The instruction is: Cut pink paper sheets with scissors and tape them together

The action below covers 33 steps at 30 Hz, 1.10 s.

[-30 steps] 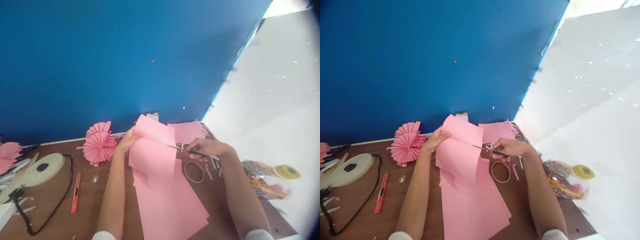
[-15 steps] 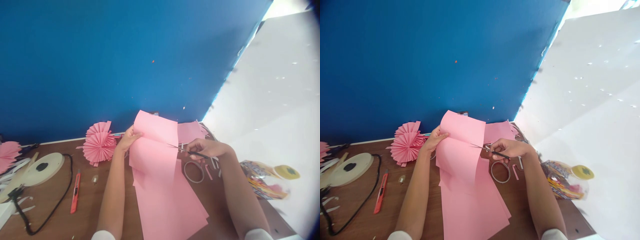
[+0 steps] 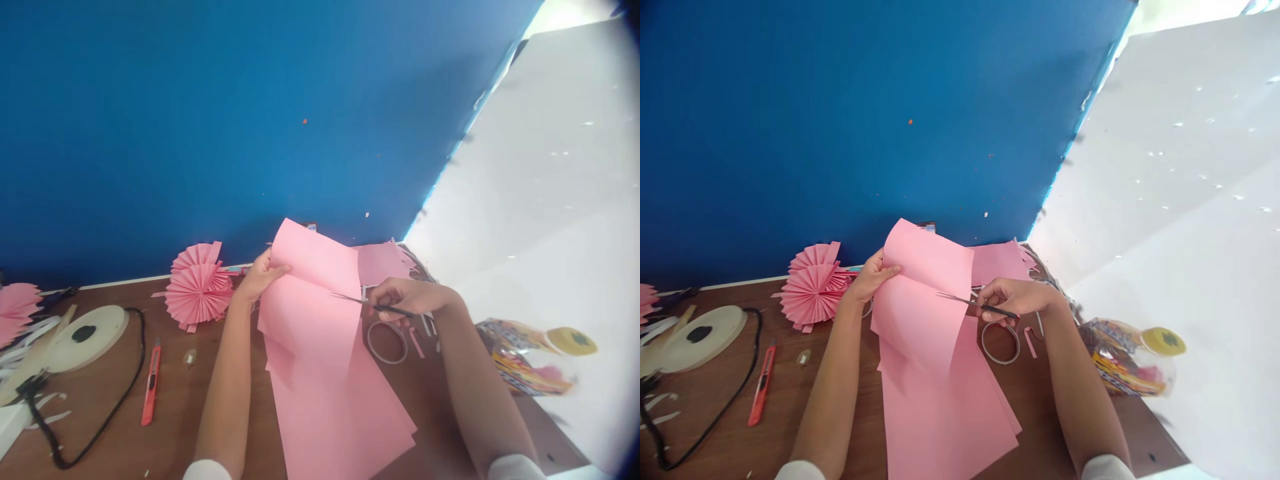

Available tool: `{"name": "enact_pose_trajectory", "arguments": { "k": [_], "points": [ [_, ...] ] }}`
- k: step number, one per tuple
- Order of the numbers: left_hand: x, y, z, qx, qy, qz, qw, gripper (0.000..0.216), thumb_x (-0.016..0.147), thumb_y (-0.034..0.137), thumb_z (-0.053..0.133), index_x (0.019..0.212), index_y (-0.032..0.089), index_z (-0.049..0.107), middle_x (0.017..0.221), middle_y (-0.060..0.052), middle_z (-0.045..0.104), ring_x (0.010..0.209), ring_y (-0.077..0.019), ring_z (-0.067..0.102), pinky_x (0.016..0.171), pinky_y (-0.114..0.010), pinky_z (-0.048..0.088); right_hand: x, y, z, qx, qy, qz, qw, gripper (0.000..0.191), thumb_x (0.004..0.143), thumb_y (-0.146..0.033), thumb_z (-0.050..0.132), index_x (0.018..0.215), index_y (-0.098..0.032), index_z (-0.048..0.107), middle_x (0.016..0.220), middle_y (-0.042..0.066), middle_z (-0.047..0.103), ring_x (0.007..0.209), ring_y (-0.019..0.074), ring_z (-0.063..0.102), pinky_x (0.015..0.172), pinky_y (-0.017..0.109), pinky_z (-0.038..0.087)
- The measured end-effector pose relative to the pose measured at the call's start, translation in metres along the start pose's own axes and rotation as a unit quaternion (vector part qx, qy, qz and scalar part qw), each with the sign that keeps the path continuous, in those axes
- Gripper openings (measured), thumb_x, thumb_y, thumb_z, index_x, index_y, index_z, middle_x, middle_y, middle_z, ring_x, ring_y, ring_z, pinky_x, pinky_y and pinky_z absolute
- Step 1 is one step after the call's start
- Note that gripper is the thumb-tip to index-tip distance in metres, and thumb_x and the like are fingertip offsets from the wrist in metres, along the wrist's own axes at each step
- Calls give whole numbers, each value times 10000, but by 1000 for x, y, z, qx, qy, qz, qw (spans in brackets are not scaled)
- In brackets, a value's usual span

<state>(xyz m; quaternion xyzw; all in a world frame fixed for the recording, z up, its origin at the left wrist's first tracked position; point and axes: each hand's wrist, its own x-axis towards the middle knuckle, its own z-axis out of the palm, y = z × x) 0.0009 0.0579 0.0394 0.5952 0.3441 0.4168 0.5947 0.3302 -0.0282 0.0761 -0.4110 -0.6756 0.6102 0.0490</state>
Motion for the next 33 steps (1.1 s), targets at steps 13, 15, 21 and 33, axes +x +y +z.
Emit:
{"name": "enact_pose_trajectory", "arguments": {
  "k": [13, 15, 21, 33],
  "points": [
    [1, 5, 8, 2, -13, 6, 1000, 770, 700, 367, 725, 1372, 197, 388, 1248, -130, 594, 1019, -264, 623, 852, -374, 516, 4, -3, 2, -5, 6, 14, 1000, 395, 786, -484, 611, 985, -143, 625, 656, -9, 548, 525, 81, 515, 478, 189, 439],
    [2, 4, 7, 2, -13, 9, 1000, 760, 709, 360, 720, 1372, 193, 389, 1250, -132, 592, 1024, -265, 622, 857, -374, 515, 4, -4, 3, -8, 3, 15, 1000, 404, 781, -487, 616, 992, -143, 620, 665, -6, 549, 522, 82, 510, 464, 187, 426],
    [1, 4, 6, 6, -7, 5, 1000, 750, 732, 334, 706, 1385, 189, 365, 1290, -143, 562, 1039, -268, 619, 854, -381, 520, 4, -6, 2, -2, 10, 7, 1000, 407, 782, -490, 603, 981, -135, 621, 673, -8, 522, 539, 75, 486, 469, 184, 392],
    [3, 0, 4, 8, -18, 17, 1000, 714, 748, 334, 695, 1375, 189, 385, 1334, -147, 525, 1087, -269, 597, 902, -395, 500, 4, -7, 1, -16, 30, 13, 999, 382, 785, -482, 587, 938, -136, 645, 681, 3, 545, 523, 75, 480, 510, 211, 401]
  ]
}}
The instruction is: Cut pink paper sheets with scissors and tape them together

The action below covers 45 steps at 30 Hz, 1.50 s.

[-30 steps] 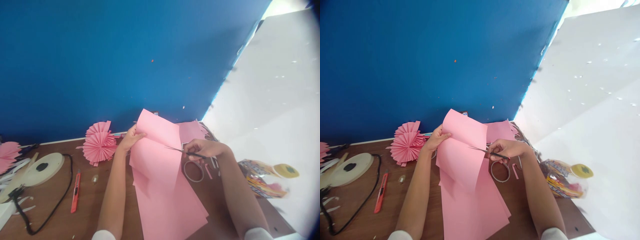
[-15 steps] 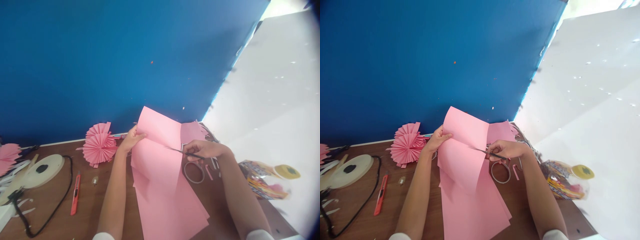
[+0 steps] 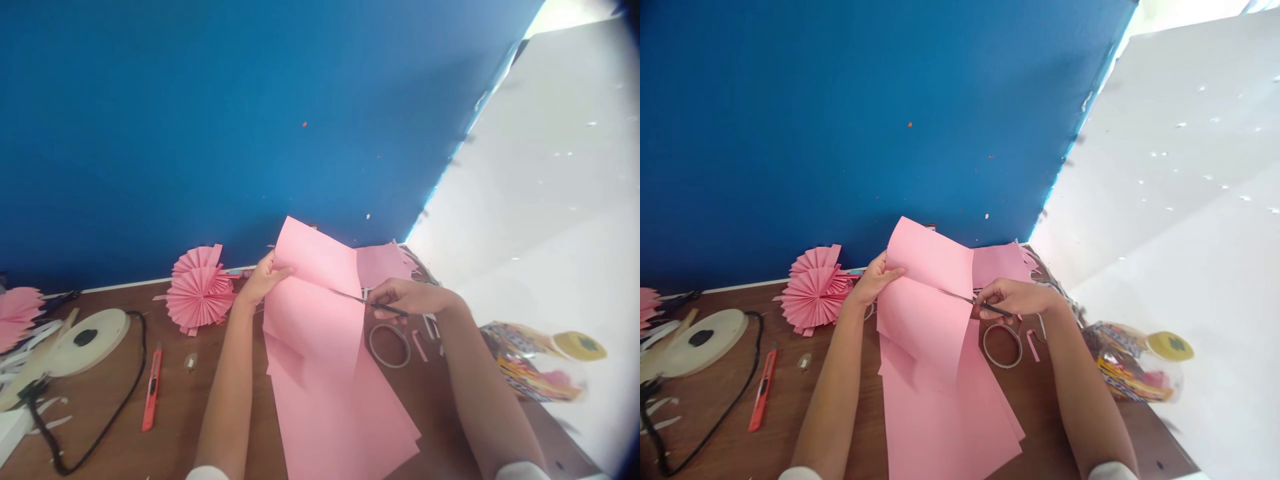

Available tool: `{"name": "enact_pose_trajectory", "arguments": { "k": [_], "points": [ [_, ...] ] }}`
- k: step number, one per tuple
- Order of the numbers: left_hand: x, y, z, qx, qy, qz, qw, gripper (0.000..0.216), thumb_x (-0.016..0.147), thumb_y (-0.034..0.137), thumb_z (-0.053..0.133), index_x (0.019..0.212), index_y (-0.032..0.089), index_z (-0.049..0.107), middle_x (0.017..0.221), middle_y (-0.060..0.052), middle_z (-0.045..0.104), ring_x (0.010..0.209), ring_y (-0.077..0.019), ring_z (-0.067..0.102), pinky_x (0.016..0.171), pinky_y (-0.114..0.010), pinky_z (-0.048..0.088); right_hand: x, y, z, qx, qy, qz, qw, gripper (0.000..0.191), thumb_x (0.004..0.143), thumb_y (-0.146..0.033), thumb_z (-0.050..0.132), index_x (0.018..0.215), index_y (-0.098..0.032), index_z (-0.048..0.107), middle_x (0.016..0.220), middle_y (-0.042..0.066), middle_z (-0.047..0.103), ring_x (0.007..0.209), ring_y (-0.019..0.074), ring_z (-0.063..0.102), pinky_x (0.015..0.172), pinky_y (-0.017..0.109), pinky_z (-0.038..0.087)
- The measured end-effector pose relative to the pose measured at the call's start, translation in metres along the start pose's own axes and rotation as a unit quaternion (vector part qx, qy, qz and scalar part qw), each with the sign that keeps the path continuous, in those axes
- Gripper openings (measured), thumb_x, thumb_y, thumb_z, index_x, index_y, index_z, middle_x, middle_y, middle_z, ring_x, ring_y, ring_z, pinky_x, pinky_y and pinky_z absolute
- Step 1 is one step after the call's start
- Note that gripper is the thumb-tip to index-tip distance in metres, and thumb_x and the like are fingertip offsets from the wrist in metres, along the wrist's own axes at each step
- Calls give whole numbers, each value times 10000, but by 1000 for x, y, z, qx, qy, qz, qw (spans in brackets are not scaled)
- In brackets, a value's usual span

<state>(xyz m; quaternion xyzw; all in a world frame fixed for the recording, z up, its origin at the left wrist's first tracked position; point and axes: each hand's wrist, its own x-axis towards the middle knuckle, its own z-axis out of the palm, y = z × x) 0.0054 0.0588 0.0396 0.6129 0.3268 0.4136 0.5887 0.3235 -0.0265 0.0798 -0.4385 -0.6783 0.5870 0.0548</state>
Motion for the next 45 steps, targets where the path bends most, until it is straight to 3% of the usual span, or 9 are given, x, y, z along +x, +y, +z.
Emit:
{"name": "enact_pose_trajectory", "arguments": {
  "k": [16, 30, 39, 45],
  "points": [
    [-2, 2, 4, -4, -12, -11, 1000, 723, 744, 347, 696, 1374, 188, 380, 1303, -148, 552, 1031, -258, 627, 852, -372, 526, -2, 5, 0, 2, 5, 2, 1000, 380, 767, -458, 599, 964, -141, 671, 631, -8, 545, 505, 78, 471, 482, 209, 385],
    [0, -1, 6, 5, -10, -8, 1000, 744, 727, 368, 704, 1375, 186, 387, 1318, -151, 539, 1074, -277, 601, 855, -369, 520, -5, 6, -1, 22, -3, -9, 1000, 223, 764, -244, 533, 923, -146, 653, 671, -9, 553, 466, 55, 454, 434, 186, 363],
    [1, -2, 12, 11, -15, -14, 1000, 745, 727, 392, 695, 1376, 192, 387, 1286, -147, 566, 1091, -271, 595, 917, -408, 487, -6, 1, -1, 12, 13, 12, 1000, 215, 757, -336, 583, 825, -137, 627, 652, 7, 602, 483, 81, 521, 436, 192, 384],
    [1, -1, 14, 32, 2, 8, 999, 706, 726, 417, 691, 1345, 192, 435, 1261, -129, 589, 1135, -259, 570, 987, -404, 433, -6, 1, 0, -1, 20, 9, 1000, 293, 752, -386, 591, 873, -129, 661, 654, 17, 612, 480, 82, 528, 415, 186, 364]
  ]
}}
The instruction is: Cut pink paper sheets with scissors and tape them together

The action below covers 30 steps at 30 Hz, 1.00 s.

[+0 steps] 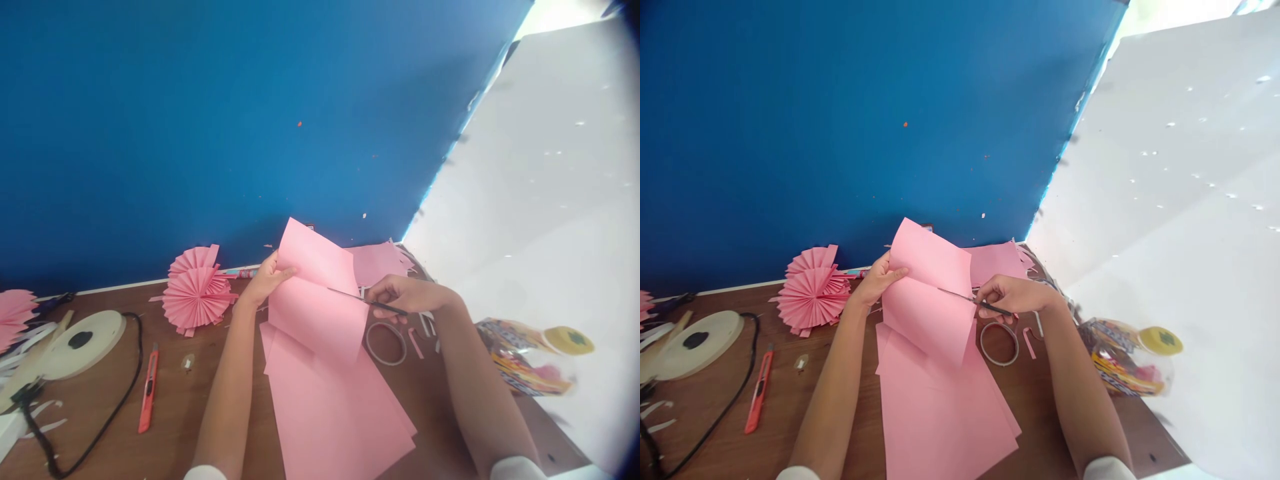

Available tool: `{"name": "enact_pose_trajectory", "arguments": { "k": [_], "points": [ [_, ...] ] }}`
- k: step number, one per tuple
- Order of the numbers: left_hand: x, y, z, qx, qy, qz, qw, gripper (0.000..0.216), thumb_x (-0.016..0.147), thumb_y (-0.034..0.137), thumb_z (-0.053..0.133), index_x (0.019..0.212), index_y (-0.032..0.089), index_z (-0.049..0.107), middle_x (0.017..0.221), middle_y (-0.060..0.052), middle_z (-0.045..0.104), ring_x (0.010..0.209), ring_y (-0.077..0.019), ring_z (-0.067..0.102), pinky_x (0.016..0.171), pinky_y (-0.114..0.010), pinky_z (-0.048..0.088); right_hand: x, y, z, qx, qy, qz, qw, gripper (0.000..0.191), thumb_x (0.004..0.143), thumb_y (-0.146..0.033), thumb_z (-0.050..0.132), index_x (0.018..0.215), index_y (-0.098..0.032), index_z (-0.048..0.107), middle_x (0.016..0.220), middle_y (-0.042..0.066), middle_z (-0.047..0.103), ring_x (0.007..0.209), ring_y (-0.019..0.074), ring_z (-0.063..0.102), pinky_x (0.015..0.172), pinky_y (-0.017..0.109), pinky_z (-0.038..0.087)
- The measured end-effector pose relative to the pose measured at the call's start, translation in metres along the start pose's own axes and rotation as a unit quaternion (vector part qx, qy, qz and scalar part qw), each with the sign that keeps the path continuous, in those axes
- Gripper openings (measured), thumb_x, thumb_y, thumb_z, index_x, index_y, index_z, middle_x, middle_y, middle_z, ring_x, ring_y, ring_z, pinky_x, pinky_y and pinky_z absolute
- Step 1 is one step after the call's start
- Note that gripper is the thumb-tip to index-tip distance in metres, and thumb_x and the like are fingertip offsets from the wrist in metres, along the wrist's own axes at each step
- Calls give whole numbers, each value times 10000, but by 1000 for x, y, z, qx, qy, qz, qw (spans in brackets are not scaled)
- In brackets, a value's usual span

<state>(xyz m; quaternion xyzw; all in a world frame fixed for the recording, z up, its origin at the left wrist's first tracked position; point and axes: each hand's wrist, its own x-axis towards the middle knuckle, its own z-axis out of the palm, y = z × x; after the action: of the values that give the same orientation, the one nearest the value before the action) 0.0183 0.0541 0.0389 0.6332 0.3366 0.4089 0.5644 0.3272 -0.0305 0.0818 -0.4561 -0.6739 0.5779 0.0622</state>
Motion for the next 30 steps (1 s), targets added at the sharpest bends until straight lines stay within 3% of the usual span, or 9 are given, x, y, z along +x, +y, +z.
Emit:
{"name": "enact_pose_trajectory", "arguments": {
  "k": [8, 21, 30],
  "points": [
    [1, -2, -2, -11, -4, 3, 1000, 721, 732, 427, 684, 1359, 192, 417, 1250, -131, 595, 1149, -262, 558, 991, -419, 426, 3, 1, 0, 0, -3, -13, 1000, 241, 769, -322, 559, 879, -133, 660, 678, 12, 605, 497, 81, 532, 429, 188, 373],
    [-1, 2, 2, -15, -25, -13, 1000, 696, 742, 404, 682, 1351, 203, 413, 1317, -139, 541, 1073, -270, 605, 839, -366, 525, -5, -6, 3, 5, 2, -13, 1000, 317, 753, -418, 597, 874, -134, 668, 655, 11, 623, 480, 76, 515, 427, 192, 380],
    [0, 5, 8, -23, -38, -2, 999, 721, 746, 404, 680, 1373, 203, 386, 1296, -143, 557, 1052, -274, 617, 850, -384, 528, -5, -7, 3, -16, 0, -7, 1000, 366, 753, -497, 615, 834, -142, 649, 657, 7, 610, 491, 86, 536, 452, 199, 402]
  ]
}}
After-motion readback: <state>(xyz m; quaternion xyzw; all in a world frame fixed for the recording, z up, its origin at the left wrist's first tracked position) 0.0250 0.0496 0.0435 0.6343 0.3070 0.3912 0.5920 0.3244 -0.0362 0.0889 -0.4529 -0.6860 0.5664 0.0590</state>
